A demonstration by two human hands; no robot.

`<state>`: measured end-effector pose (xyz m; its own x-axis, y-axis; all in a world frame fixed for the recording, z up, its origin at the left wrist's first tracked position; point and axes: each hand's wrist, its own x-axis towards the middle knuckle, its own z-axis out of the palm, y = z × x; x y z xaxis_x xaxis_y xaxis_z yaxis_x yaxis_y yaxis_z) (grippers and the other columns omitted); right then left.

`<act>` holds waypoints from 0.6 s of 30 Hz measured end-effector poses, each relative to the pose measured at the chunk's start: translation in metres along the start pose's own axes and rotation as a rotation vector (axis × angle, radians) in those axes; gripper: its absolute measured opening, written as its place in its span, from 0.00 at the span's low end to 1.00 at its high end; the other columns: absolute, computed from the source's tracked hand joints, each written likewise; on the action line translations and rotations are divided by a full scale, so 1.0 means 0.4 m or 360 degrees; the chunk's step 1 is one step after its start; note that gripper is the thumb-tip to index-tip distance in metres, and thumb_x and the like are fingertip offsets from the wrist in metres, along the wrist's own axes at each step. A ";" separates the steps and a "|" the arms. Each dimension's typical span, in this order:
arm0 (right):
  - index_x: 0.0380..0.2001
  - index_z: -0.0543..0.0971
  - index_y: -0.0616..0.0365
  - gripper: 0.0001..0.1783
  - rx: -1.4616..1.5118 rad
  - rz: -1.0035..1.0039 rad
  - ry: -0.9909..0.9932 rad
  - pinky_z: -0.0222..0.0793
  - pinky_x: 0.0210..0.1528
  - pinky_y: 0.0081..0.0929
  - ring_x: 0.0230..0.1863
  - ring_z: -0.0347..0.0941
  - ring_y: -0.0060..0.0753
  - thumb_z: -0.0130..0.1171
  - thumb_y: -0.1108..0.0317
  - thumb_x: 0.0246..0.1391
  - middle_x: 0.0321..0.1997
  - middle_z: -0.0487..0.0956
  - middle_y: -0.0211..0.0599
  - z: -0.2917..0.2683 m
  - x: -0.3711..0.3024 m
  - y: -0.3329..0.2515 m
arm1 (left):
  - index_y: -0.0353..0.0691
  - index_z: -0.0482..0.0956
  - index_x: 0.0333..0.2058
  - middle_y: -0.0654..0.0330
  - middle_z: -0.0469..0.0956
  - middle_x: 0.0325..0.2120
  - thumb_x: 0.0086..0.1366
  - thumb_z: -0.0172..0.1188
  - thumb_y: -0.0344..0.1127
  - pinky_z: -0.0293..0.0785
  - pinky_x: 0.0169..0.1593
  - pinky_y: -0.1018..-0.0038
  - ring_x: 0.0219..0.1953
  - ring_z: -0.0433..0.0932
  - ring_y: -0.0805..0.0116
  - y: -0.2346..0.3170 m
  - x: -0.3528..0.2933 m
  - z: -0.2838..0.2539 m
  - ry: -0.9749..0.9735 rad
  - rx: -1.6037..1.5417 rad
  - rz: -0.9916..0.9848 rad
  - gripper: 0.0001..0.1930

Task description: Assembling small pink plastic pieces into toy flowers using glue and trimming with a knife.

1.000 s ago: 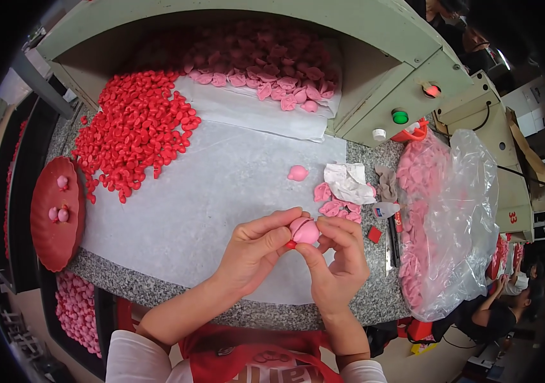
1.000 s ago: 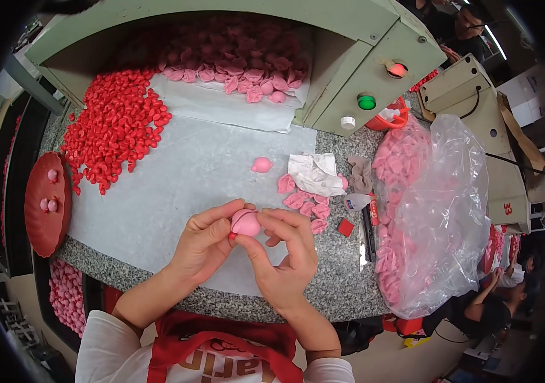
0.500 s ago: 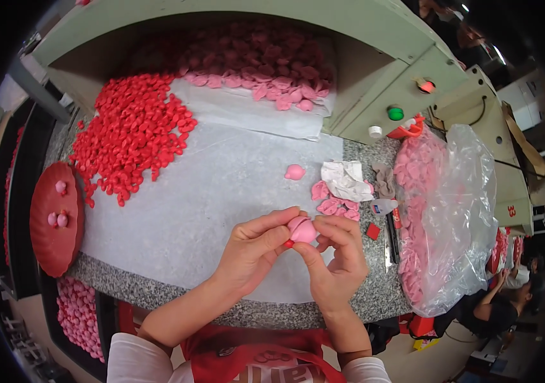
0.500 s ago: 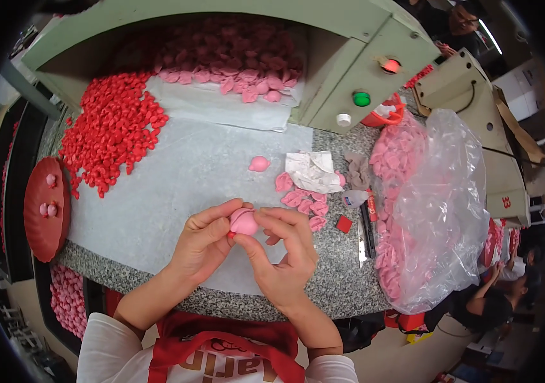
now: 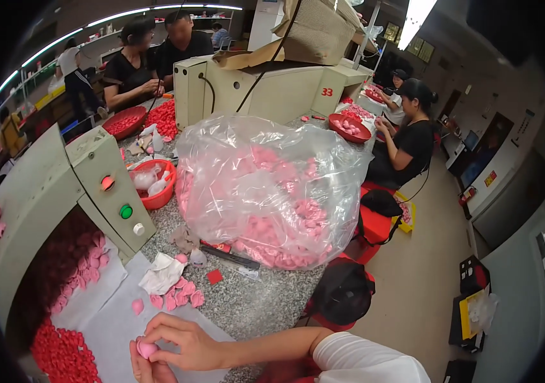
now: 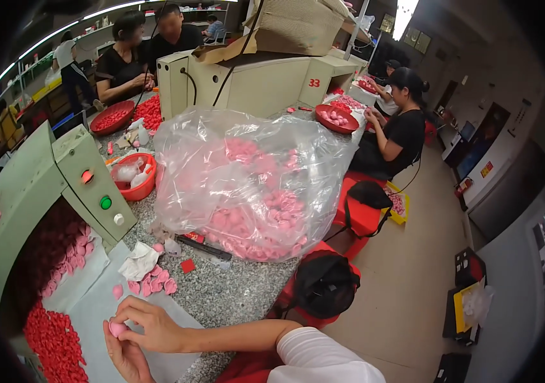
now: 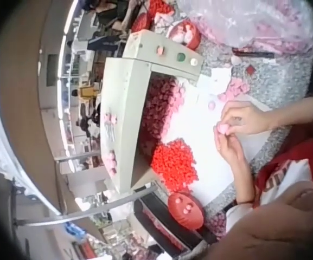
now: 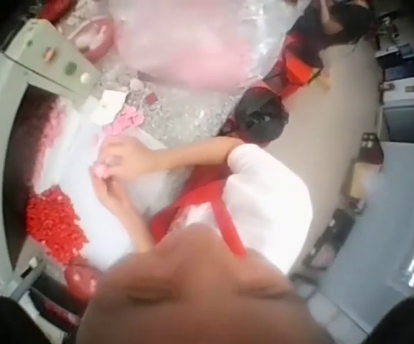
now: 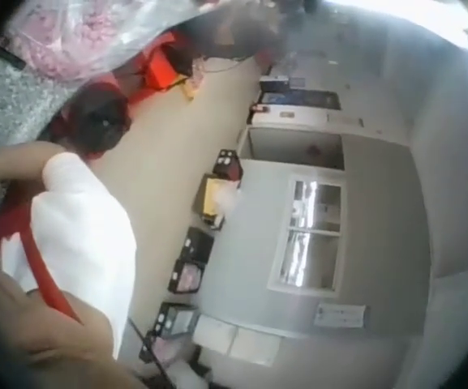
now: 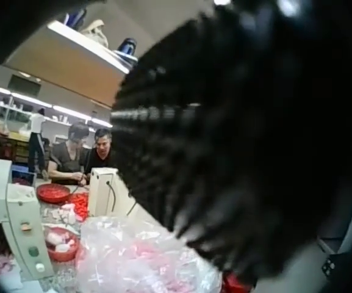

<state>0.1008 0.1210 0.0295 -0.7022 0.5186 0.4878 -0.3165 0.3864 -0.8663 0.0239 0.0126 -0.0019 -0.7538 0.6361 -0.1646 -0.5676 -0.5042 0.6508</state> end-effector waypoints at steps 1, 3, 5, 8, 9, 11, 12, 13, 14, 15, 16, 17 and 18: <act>0.32 0.73 0.58 0.12 0.0014 0.0012 -0.0019 0.66 0.30 0.21 0.32 0.68 0.28 0.60 0.72 0.39 0.34 0.68 0.32 0.004 0.002 -0.002 | 0.35 0.72 0.36 0.61 0.73 0.28 0.57 0.53 0.31 0.68 0.49 0.67 0.38 0.73 0.65 0.005 0.000 -0.014 -0.0107 0.0013 0.0016 0.09; 0.32 0.73 0.58 0.13 0.0086 0.0067 -0.0105 0.66 0.30 0.21 0.32 0.68 0.29 0.60 0.72 0.39 0.35 0.69 0.32 0.020 0.012 0.007 | 0.32 0.63 0.45 0.56 0.68 0.38 0.59 0.52 0.34 0.64 0.52 0.69 0.44 0.69 0.64 0.011 0.001 -0.042 -0.0090 0.0041 0.0112 0.18; 0.32 0.74 0.57 0.14 -0.0021 -0.0074 -0.0044 0.65 0.27 0.18 0.32 0.68 0.24 0.63 0.70 0.39 0.38 0.71 0.32 0.040 0.022 0.013 | 0.26 0.56 0.52 0.49 0.64 0.48 0.60 0.51 0.34 0.60 0.55 0.68 0.50 0.65 0.61 0.028 -0.021 -0.051 -0.0054 0.0079 0.0202 0.25; 0.32 0.75 0.57 0.16 -0.0145 -0.0122 -0.0065 0.61 0.24 0.16 0.30 0.67 0.23 0.66 0.73 0.36 0.36 0.72 0.34 0.015 0.038 0.008 | 0.24 0.64 0.47 0.48 0.67 0.46 0.58 0.52 0.30 0.60 0.55 0.66 0.50 0.65 0.59 0.019 -0.001 0.014 -0.0150 0.0013 0.0218 0.21; 0.32 0.75 0.57 0.16 -0.0246 -0.0189 -0.0052 0.61 0.23 0.15 0.29 0.67 0.22 0.66 0.74 0.34 0.35 0.72 0.35 0.000 0.045 0.017 | 0.26 0.67 0.46 0.49 0.68 0.46 0.58 0.51 0.28 0.60 0.54 0.67 0.50 0.66 0.60 0.005 0.010 0.022 -0.0169 -0.0043 0.0175 0.18; 0.32 0.74 0.59 0.18 -0.0277 -0.0103 -0.0149 0.60 0.24 0.15 0.31 0.66 0.23 0.67 0.75 0.33 0.36 0.71 0.36 0.019 0.042 0.014 | 0.30 0.70 0.45 0.52 0.68 0.46 0.58 0.50 0.25 0.61 0.54 0.68 0.50 0.66 0.61 0.021 0.004 0.010 -0.0122 -0.0068 0.0163 0.15; 0.32 0.74 0.59 0.18 -0.0205 -0.0085 -0.0226 0.60 0.24 0.15 0.31 0.66 0.23 0.67 0.75 0.33 0.36 0.71 0.36 0.032 0.039 0.020 | 0.30 0.70 0.45 0.52 0.68 0.46 0.58 0.50 0.25 0.61 0.54 0.68 0.50 0.66 0.61 0.028 0.001 -0.001 -0.0028 -0.0057 0.0215 0.15; 0.32 0.74 0.60 0.18 -0.0180 -0.0085 -0.0211 0.60 0.25 0.15 0.32 0.65 0.23 0.67 0.75 0.34 0.36 0.70 0.36 0.033 0.034 0.024 | 0.33 0.71 0.45 0.53 0.68 0.46 0.58 0.52 0.27 0.61 0.54 0.68 0.50 0.66 0.62 0.025 0.001 -0.004 -0.0082 -0.0096 0.0183 0.15; 0.31 0.73 0.60 0.18 -0.0164 -0.0088 -0.0185 0.60 0.25 0.15 0.33 0.65 0.23 0.67 0.75 0.34 0.37 0.69 0.37 0.037 0.029 0.026 | 0.37 0.72 0.45 0.53 0.69 0.46 0.57 0.55 0.30 0.61 0.54 0.68 0.50 0.67 0.63 0.025 -0.003 -0.010 -0.0150 -0.0137 0.0147 0.16; 0.31 0.73 0.60 0.18 -0.0135 -0.0087 -0.0219 0.60 0.25 0.15 0.33 0.65 0.23 0.67 0.75 0.34 0.37 0.69 0.37 0.043 0.025 0.030 | 0.37 0.72 0.45 0.53 0.69 0.46 0.57 0.55 0.30 0.61 0.54 0.68 0.50 0.67 0.63 0.027 -0.009 -0.017 -0.0116 -0.0134 0.0175 0.16; 0.32 0.73 0.60 0.18 -0.0123 -0.0080 -0.0216 0.60 0.25 0.15 0.34 0.65 0.23 0.67 0.75 0.34 0.38 0.69 0.37 0.041 0.017 0.033 | 0.38 0.72 0.45 0.54 0.69 0.46 0.57 0.54 0.29 0.62 0.54 0.68 0.50 0.67 0.63 0.024 -0.011 -0.019 -0.0145 -0.0148 0.0168 0.15; 0.32 0.73 0.61 0.18 -0.0115 -0.0077 -0.0208 0.60 0.26 0.14 0.35 0.64 0.23 0.67 0.75 0.35 0.39 0.68 0.37 0.038 0.014 0.033 | 0.39 0.73 0.45 0.54 0.69 0.46 0.57 0.54 0.28 0.62 0.54 0.68 0.50 0.67 0.63 0.021 -0.012 -0.019 -0.0180 -0.0162 0.0159 0.15; 0.32 0.73 0.61 0.18 -0.0114 -0.0085 -0.0210 0.60 0.26 0.14 0.35 0.64 0.23 0.67 0.75 0.35 0.39 0.68 0.37 0.036 0.013 0.031 | 0.39 0.73 0.45 0.54 0.69 0.46 0.57 0.54 0.28 0.62 0.54 0.68 0.50 0.67 0.63 0.019 -0.012 -0.020 -0.0185 -0.0162 0.0166 0.15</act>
<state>0.0841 0.1176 0.0198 -0.7646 0.3930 0.5108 -0.3127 0.4669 -0.8272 0.0204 0.0010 -0.0022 -0.7705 0.6374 -0.0096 -0.5234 -0.6239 0.5804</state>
